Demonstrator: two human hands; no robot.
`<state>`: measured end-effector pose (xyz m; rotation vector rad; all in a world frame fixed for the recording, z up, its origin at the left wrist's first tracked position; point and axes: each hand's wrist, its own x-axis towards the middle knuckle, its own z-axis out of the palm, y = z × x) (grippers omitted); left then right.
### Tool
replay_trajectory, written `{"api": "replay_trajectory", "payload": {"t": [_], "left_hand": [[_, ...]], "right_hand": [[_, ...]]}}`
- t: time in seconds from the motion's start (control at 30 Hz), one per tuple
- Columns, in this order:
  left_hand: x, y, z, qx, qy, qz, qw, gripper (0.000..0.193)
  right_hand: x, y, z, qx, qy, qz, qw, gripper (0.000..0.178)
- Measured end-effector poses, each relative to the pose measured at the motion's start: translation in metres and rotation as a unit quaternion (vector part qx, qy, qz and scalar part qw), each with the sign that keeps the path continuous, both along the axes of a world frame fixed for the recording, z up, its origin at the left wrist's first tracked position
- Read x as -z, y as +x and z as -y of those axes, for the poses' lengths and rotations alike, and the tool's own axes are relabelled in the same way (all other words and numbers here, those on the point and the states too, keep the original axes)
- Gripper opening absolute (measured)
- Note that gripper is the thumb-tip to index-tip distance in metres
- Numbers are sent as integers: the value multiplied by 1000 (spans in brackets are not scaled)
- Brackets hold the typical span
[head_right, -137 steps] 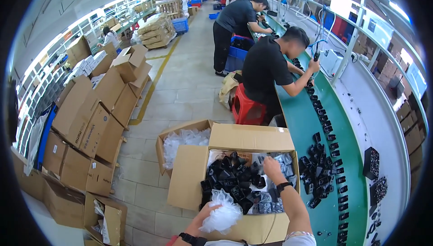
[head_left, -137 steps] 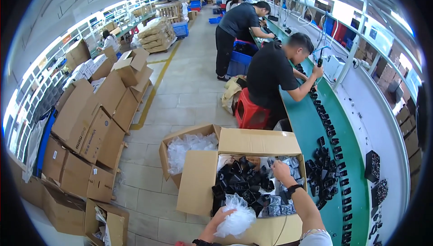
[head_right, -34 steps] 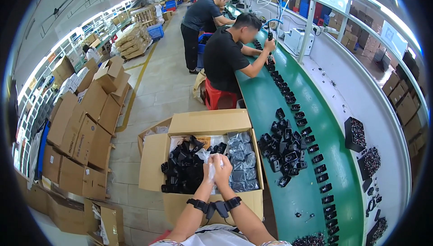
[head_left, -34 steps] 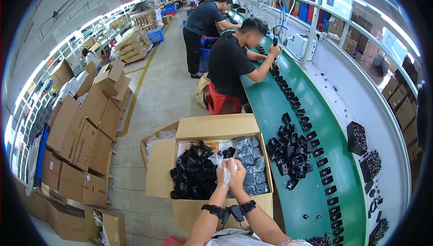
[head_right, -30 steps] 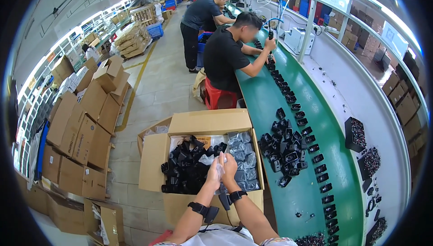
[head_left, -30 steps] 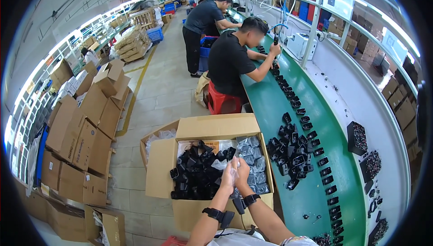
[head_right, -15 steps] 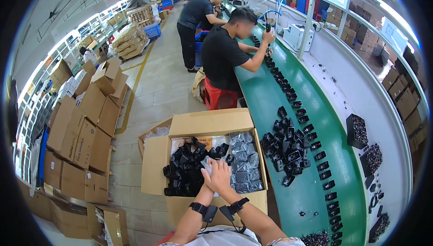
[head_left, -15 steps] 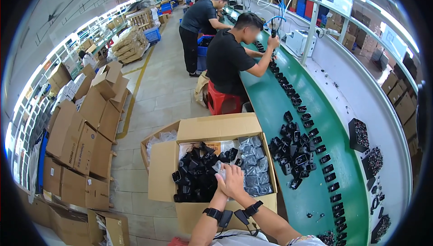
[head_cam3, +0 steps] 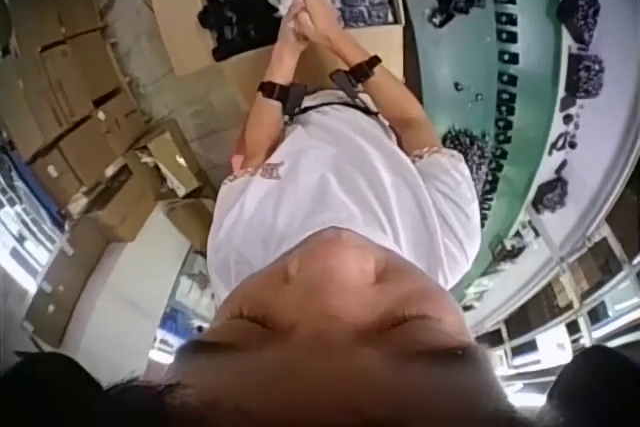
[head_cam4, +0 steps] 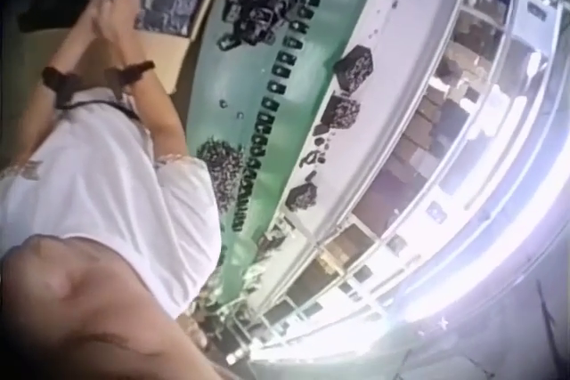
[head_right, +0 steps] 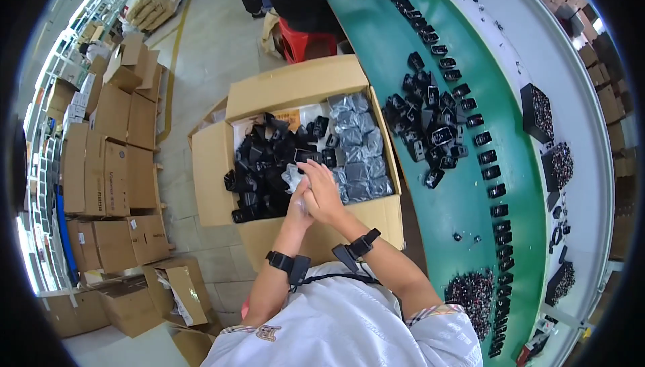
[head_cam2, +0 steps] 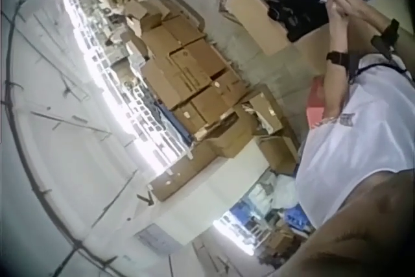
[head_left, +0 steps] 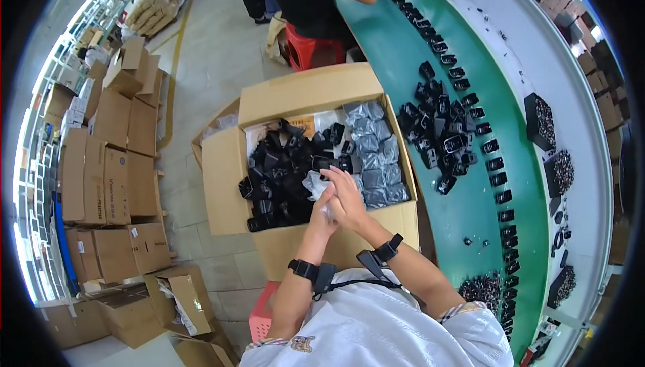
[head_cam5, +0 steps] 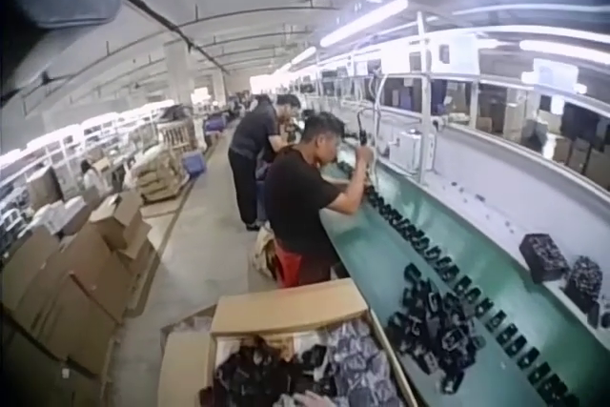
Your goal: The person opens a cardboard box by hand, removes plastic bags, and takes out black plastic components. The person then places the black plastic components into a new plastic bag and sets it back into the box.
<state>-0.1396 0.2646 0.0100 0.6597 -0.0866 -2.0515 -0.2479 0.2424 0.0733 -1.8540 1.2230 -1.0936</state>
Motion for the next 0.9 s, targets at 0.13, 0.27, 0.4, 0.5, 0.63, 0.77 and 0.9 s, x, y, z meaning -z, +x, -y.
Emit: {"api": "replay_trajectory", "payload": {"t": [0.13,0.27,0.4,0.5,0.63,0.77,0.9], "left_hand": [[9,1,-26,-11,32,25,999,56],[-25,10,-46,-32,28,45,998,46],[12,50,-69,-44,67,143,987,20],[18,64,-82,-94,89,174,976,19],[19,59,-85,-104,115,251,956,20],[23,66,-85,-83,101,253,959,22],[21,70,-86,-78,103,223,966,22]], "right_hand": [[25,-4,-27,-19,-57,23,998,56],[15,-25,-35,-108,-90,-109,984,65],[47,-68,-3,-266,216,-56,938,36],[59,-72,33,-109,207,-238,943,22],[89,-53,47,-106,54,-329,937,36],[100,-26,47,-84,63,-452,886,43],[108,-26,45,-18,13,-414,910,25]]}}
